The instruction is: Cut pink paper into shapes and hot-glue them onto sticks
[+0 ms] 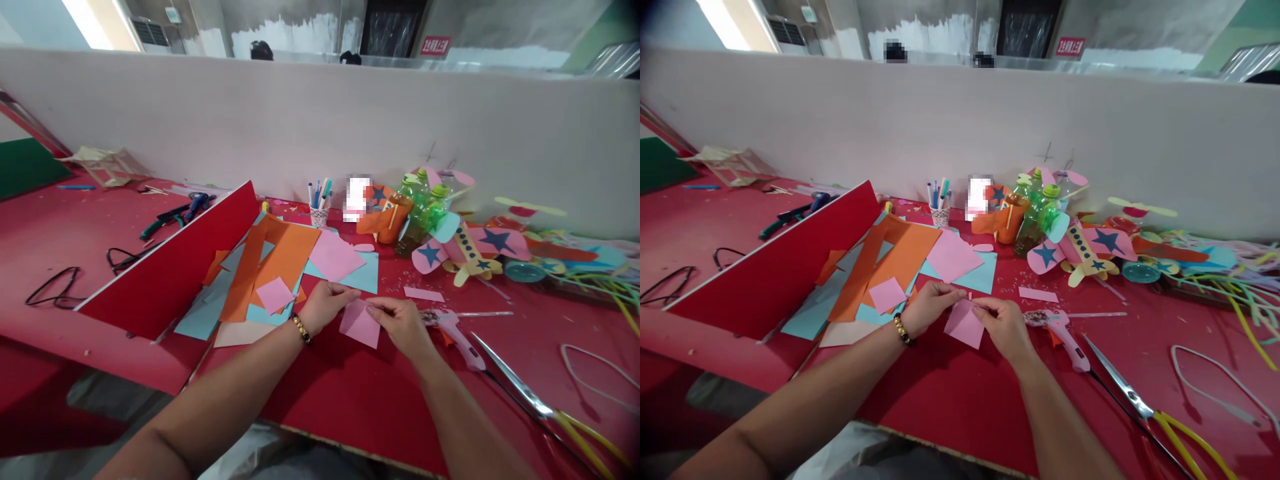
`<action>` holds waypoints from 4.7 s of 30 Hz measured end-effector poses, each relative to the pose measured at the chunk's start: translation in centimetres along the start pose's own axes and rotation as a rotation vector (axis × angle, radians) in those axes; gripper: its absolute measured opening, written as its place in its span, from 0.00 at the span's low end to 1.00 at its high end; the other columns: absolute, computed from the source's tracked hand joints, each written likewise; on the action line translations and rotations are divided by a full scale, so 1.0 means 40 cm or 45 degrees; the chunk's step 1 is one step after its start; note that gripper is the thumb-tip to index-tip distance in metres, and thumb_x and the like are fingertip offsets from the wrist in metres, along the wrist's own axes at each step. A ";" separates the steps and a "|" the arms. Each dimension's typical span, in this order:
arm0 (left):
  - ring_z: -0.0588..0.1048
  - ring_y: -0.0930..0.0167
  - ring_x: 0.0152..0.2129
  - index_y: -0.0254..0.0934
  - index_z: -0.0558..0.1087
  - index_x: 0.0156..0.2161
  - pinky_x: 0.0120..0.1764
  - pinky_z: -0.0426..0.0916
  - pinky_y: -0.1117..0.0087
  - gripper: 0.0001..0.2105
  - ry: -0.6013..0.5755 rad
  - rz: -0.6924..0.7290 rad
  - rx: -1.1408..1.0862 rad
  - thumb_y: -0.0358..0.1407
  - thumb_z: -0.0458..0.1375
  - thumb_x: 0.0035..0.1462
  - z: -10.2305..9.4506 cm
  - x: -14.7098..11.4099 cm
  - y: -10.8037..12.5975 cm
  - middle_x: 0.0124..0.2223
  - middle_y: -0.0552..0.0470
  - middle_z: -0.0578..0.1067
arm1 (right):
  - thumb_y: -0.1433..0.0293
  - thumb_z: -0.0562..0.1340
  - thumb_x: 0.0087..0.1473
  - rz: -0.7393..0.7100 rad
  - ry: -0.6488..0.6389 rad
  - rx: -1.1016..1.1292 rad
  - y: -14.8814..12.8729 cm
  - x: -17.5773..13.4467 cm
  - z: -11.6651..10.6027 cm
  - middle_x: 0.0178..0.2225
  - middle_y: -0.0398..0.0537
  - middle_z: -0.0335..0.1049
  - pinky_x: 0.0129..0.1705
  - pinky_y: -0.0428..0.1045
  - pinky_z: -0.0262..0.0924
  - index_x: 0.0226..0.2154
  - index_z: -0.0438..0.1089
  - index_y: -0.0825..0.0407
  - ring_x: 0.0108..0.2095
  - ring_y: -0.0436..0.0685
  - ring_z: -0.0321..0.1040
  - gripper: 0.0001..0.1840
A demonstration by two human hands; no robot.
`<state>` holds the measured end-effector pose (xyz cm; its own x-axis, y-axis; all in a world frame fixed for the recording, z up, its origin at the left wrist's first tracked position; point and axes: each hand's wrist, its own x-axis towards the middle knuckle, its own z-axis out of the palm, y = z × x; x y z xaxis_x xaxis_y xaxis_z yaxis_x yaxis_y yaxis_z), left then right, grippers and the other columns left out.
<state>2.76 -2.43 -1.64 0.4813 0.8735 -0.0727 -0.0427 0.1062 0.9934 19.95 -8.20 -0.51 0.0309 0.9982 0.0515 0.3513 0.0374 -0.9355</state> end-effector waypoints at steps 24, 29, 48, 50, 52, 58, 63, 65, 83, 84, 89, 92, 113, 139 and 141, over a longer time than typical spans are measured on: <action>0.60 0.79 0.16 0.29 0.76 0.29 0.22 0.55 0.76 0.17 0.006 -0.088 -0.035 0.46 0.64 0.43 -0.009 0.015 -0.017 0.19 0.56 0.68 | 0.63 0.68 0.42 0.113 0.102 0.422 0.043 0.029 0.024 0.32 0.48 0.78 0.39 0.51 0.63 0.33 0.78 0.49 0.33 0.57 0.71 0.12; 0.64 0.77 0.19 0.30 0.77 0.31 0.25 0.59 0.74 0.17 0.001 -0.053 0.033 0.46 0.63 0.43 -0.011 0.014 -0.016 0.22 0.53 0.72 | 0.65 0.70 0.39 0.165 0.102 0.505 0.053 0.031 0.031 0.29 0.48 0.78 0.36 0.50 0.63 0.31 0.78 0.50 0.31 0.57 0.71 0.12; 0.72 0.71 0.26 0.31 0.78 0.32 0.31 0.65 0.72 0.18 -0.001 0.053 0.058 0.45 0.66 0.39 -0.018 0.011 -0.053 0.30 0.48 0.77 | 0.60 0.70 0.37 0.055 0.120 0.388 0.057 0.022 0.057 0.25 0.45 0.75 0.32 0.49 0.62 0.28 0.75 0.53 0.27 0.54 0.68 0.16; 0.71 0.72 0.25 0.31 0.78 0.31 0.31 0.65 0.72 0.18 -0.002 0.034 0.004 0.45 0.66 0.38 -0.019 0.013 -0.055 0.29 0.48 0.77 | 0.59 0.70 0.36 0.062 0.123 0.410 0.049 0.022 0.059 0.24 0.45 0.74 0.31 0.49 0.61 0.28 0.75 0.54 0.26 0.54 0.67 0.16; 0.71 0.72 0.24 0.31 0.77 0.30 0.31 0.65 0.72 0.17 0.015 0.024 -0.045 0.44 0.67 0.37 -0.020 0.013 -0.053 0.28 0.50 0.77 | 0.59 0.69 0.36 0.069 0.125 0.432 0.038 0.025 0.061 0.23 0.45 0.74 0.31 0.49 0.61 0.27 0.75 0.54 0.25 0.53 0.67 0.17; 0.71 0.73 0.25 0.32 0.77 0.28 0.32 0.65 0.71 0.16 0.043 0.047 -0.149 0.42 0.69 0.34 -0.029 0.035 -0.015 0.27 0.50 0.77 | 0.60 0.70 0.35 0.054 0.159 0.445 0.004 0.064 0.056 0.20 0.42 0.71 0.27 0.47 0.57 0.24 0.74 0.55 0.23 0.51 0.63 0.15; 0.71 0.73 0.23 0.31 0.78 0.31 0.30 0.64 0.71 0.19 0.093 0.074 -0.162 0.42 0.69 0.33 -0.047 0.086 0.025 0.26 0.49 0.76 | 0.60 0.70 0.35 -0.008 0.282 0.507 -0.012 0.119 0.065 0.19 0.40 0.70 0.27 0.47 0.56 0.24 0.74 0.54 0.22 0.51 0.63 0.15; 0.71 0.73 0.23 0.31 0.78 0.31 0.31 0.65 0.71 0.19 0.102 0.085 -0.177 0.42 0.69 0.32 -0.054 0.101 0.029 0.27 0.49 0.77 | 0.60 0.70 0.35 -0.027 0.326 0.541 -0.012 0.134 0.073 0.20 0.41 0.71 0.28 0.48 0.57 0.24 0.75 0.53 0.23 0.52 0.64 0.15; 0.69 0.74 0.24 0.32 0.78 0.31 0.31 0.62 0.73 0.18 0.066 0.170 0.035 0.43 0.67 0.36 -0.083 0.122 -0.013 0.27 0.50 0.76 | 0.61 0.71 0.33 -0.030 0.299 0.538 0.027 0.146 0.091 0.22 0.43 0.72 0.31 0.49 0.60 0.24 0.75 0.53 0.25 0.53 0.65 0.14; 0.69 0.74 0.24 0.32 0.78 0.31 0.31 0.62 0.73 0.17 0.066 0.179 0.056 0.43 0.67 0.36 -0.084 0.121 -0.014 0.27 0.51 0.76 | 0.61 0.71 0.33 -0.031 0.291 0.533 0.027 0.145 0.091 0.23 0.44 0.73 0.31 0.49 0.60 0.25 0.75 0.53 0.25 0.53 0.65 0.14; 0.69 0.74 0.24 0.32 0.77 0.30 0.31 0.63 0.72 0.16 0.067 0.192 0.059 0.43 0.66 0.38 -0.084 0.119 -0.016 0.27 0.51 0.76 | 0.60 0.70 0.35 -0.032 0.275 0.517 0.025 0.141 0.087 0.24 0.44 0.73 0.31 0.49 0.60 0.26 0.75 0.53 0.26 0.54 0.66 0.15; 0.70 0.73 0.25 0.32 0.77 0.30 0.31 0.64 0.72 0.16 0.057 0.161 -0.003 0.43 0.67 0.37 -0.083 0.120 -0.016 0.27 0.50 0.76 | 0.59 0.69 0.36 -0.035 0.265 0.515 0.019 0.141 0.084 0.24 0.44 0.73 0.31 0.49 0.60 0.27 0.76 0.53 0.27 0.54 0.66 0.16; 0.71 0.73 0.24 0.32 0.78 0.28 0.34 0.65 0.70 0.13 0.117 -0.016 -0.244 0.34 0.69 0.31 -0.082 0.118 -0.014 0.25 0.50 0.76 | 0.63 0.71 0.33 -0.012 0.239 0.522 0.029 0.145 0.080 0.23 0.44 0.73 0.31 0.48 0.57 0.26 0.76 0.53 0.25 0.52 0.64 0.13; 0.68 0.74 0.24 0.32 0.78 0.29 0.32 0.62 0.71 0.15 0.093 0.064 -0.021 0.38 0.68 0.33 -0.085 0.112 -0.010 0.26 0.50 0.76 | 0.62 0.71 0.35 0.024 0.192 0.461 0.040 0.143 0.083 0.22 0.44 0.74 0.30 0.48 0.59 0.28 0.76 0.52 0.26 0.54 0.66 0.14; 0.69 0.73 0.25 0.32 0.78 0.30 0.33 0.63 0.71 0.15 0.078 0.070 -0.052 0.38 0.68 0.33 -0.088 0.115 -0.016 0.27 0.50 0.76 | 0.62 0.71 0.35 0.020 0.200 0.494 0.043 0.145 0.086 0.24 0.44 0.74 0.31 0.48 0.59 0.28 0.76 0.51 0.27 0.54 0.67 0.14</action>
<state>1.92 3.19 -2.93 0.4227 0.9059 -0.0248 -0.1038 0.0755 0.9917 17.50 -2.20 -3.03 0.1861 0.9807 0.0607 -0.0278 0.0670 -0.9974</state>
